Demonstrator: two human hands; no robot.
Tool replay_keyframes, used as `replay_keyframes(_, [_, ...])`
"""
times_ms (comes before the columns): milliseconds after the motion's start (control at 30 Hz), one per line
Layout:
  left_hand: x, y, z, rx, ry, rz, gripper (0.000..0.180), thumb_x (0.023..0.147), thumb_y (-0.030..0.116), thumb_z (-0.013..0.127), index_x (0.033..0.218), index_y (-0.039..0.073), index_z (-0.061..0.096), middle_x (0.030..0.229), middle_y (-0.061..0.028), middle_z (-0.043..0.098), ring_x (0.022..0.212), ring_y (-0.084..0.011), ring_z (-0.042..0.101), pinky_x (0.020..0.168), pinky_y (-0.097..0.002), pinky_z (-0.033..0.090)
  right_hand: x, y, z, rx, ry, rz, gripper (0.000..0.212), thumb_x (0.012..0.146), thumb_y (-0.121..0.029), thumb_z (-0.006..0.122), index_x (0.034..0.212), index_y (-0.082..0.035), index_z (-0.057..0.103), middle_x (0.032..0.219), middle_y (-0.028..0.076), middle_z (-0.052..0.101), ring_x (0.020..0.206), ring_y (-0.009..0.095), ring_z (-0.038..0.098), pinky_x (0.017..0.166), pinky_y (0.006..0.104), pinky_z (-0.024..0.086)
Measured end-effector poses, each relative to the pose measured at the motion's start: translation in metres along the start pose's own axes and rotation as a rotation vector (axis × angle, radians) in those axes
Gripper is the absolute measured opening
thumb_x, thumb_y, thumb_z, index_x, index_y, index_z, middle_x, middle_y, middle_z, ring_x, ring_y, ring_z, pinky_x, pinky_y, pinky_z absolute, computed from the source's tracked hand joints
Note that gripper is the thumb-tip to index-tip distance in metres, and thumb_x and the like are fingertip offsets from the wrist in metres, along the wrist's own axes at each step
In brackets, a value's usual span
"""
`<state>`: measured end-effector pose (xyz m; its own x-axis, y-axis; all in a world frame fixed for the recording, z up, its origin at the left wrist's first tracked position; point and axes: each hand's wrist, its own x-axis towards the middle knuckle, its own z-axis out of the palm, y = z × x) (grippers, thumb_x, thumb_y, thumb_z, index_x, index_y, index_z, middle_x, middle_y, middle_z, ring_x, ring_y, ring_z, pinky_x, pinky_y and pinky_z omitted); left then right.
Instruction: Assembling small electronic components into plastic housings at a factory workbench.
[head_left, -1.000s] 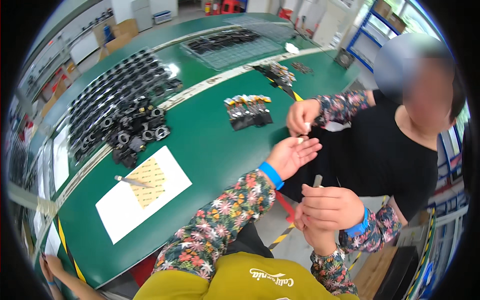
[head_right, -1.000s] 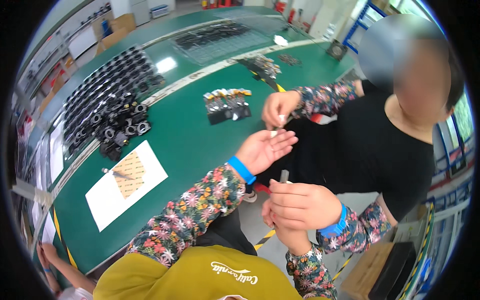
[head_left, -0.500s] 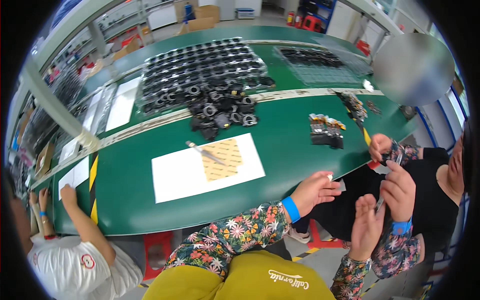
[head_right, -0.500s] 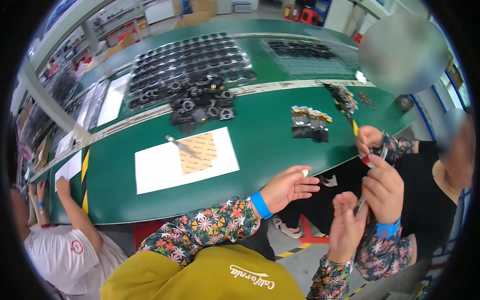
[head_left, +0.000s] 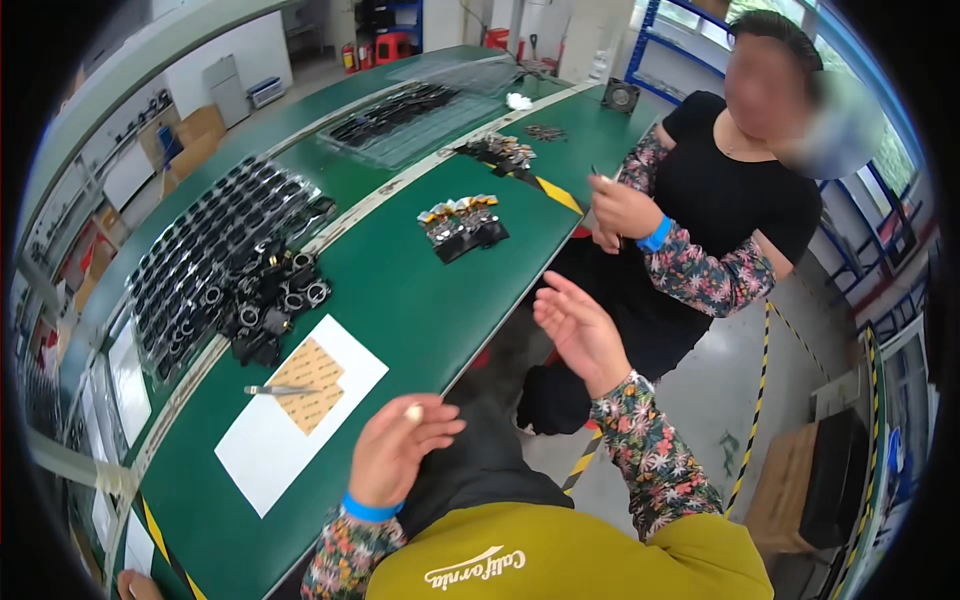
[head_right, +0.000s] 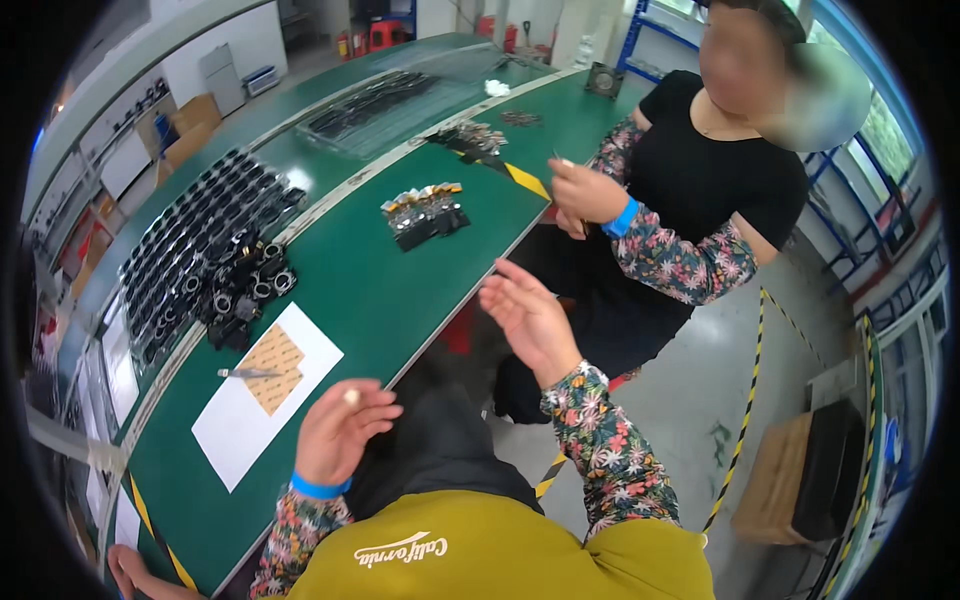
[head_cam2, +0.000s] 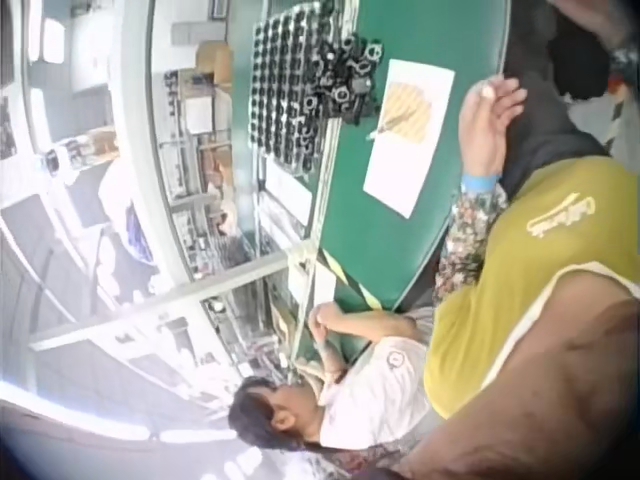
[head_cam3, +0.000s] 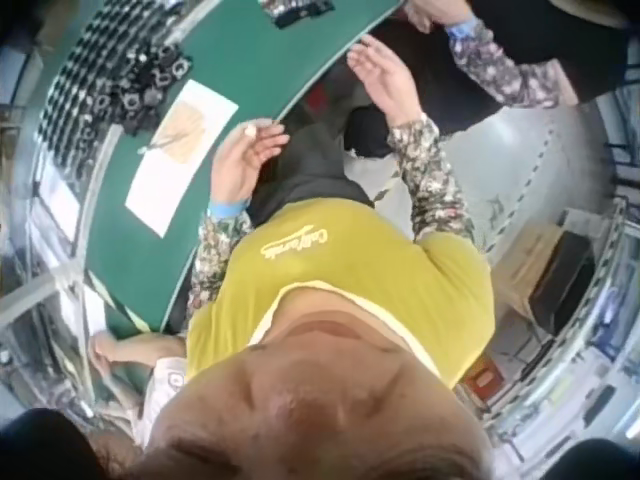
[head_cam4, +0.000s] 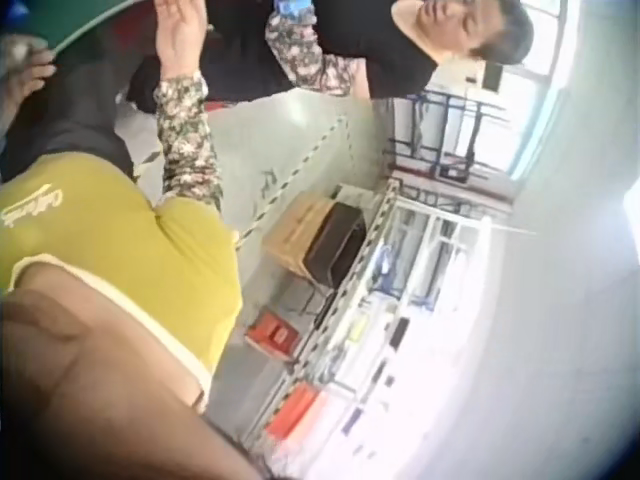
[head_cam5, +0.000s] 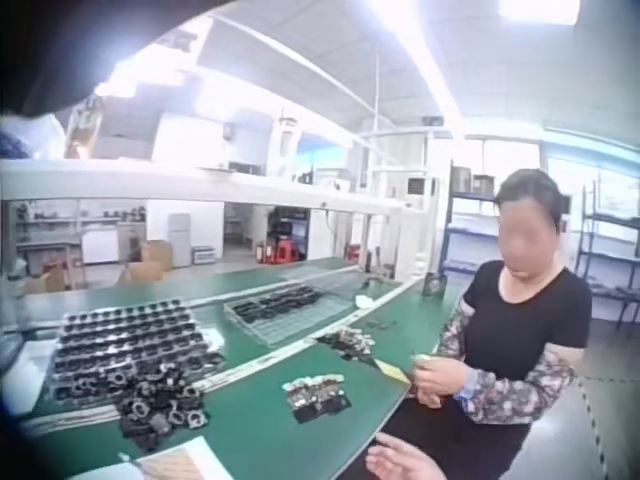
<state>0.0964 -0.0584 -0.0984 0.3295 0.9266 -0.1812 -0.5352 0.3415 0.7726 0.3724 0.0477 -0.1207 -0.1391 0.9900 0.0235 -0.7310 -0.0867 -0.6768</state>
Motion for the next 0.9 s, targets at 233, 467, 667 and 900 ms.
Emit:
replay_keyframes(233, [-0.055, 0.030, -0.041, 0.278, 0.261, 0.294, 0.038, 0.097, 0.023, 0.038, 0.072, -0.002, 0.052, 0.081, -0.0205, 0.063, 0.073, -0.0269, 0.064, 0.066, -0.0315, 0.050, -0.010, 0.018, 0.025, -0.110, -0.078, 0.092, 0.027, 0.092, -0.015, 0.051, 0.113, 0.002, 0.054, 0.089, 0.008, 0.063, 0.080, 0.016, 0.060, 0.076, 0.0276, 0.049])
replay_keyframes(467, [-0.075, 0.073, -0.065, 0.537, 0.323, 0.394, 0.036, 0.097, 0.024, 0.036, 0.070, 0.002, 0.046, 0.075, -0.0153, 0.063, 0.068, -0.0214, 0.061, 0.063, -0.0301, 0.047, -0.018, 0.040, 0.053, -0.276, -0.088, 0.170, 0.021, 0.092, -0.015, 0.053, 0.105, 0.002, 0.056, 0.084, 0.007, 0.062, 0.075, 0.014, 0.060, 0.069, 0.0259, 0.049])
replay_keyframes(667, [-0.091, 0.113, -0.105, 0.777, 0.581, 0.549, 0.030, 0.097, 0.024, 0.040, 0.079, 0.002, 0.050, 0.073, -0.0090, 0.060, 0.069, -0.0159, 0.061, 0.062, -0.0247, 0.045, -0.007, 0.060, 0.101, -0.449, -0.211, 0.226, 0.018, 0.093, -0.012, 0.048, 0.102, 0.002, 0.056, 0.079, 0.005, 0.058, 0.068, 0.012, 0.057, 0.065, 0.0236, 0.048])
replay_keyframes(900, [-0.117, 0.117, -0.149, 0.864, 0.745, 0.547, 0.020, 0.095, 0.016, 0.045, 0.094, -0.001, 0.057, 0.076, -0.0059, 0.061, 0.071, -0.0123, 0.060, 0.063, -0.0230, 0.045, 0.036, 0.142, 0.205, -1.304, -0.931, -0.068, 0.017, 0.084, -0.013, 0.059, 0.092, 0.002, 0.061, 0.079, 0.009, 0.060, 0.066, 0.017, 0.057, 0.060, 0.0281, 0.047])
